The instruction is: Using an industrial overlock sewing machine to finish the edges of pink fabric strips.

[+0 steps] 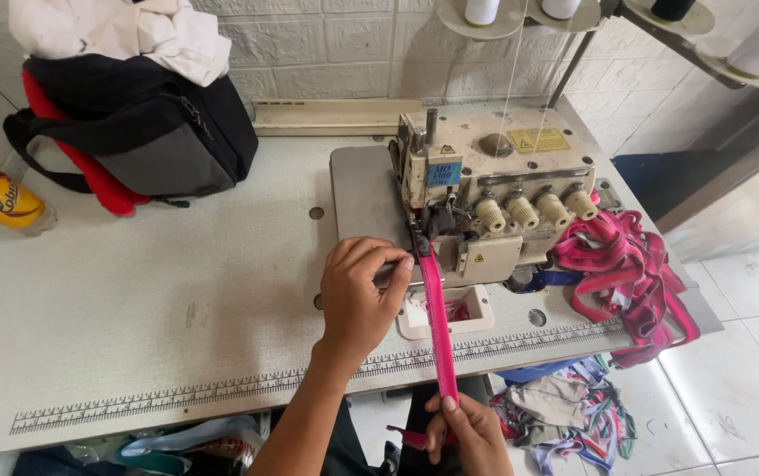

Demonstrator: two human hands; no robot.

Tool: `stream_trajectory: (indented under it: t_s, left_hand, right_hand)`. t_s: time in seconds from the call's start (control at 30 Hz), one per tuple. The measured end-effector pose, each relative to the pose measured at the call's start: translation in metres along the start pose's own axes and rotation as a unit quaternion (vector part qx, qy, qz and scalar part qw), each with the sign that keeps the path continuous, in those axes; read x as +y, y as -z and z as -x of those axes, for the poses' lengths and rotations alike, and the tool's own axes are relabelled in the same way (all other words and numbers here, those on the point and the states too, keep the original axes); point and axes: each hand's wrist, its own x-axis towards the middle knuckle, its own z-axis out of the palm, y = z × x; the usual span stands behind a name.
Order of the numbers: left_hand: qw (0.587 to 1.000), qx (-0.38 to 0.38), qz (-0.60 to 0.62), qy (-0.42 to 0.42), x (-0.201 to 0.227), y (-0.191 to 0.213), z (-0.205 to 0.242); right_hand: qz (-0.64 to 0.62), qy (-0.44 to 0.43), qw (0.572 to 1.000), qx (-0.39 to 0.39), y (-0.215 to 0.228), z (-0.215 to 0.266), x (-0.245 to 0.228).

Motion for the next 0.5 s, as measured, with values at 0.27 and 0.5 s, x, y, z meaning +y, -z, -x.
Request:
stream_trajectory:
  t_s: [0.27,0.5]
  left_hand:
    - [1.0,0.004,0.01,-0.007,0.0,0.0,0.001]
    - [1.0,0.007,0.01,-0.008,-0.002,-0.002,0.003]
  right_hand:
    - [-0.015,0.109,0.994,-0.005,0.004,0.01,-0.02]
    - [0.028,0.067,0.997,0.015,0.013,0.04,-0.033]
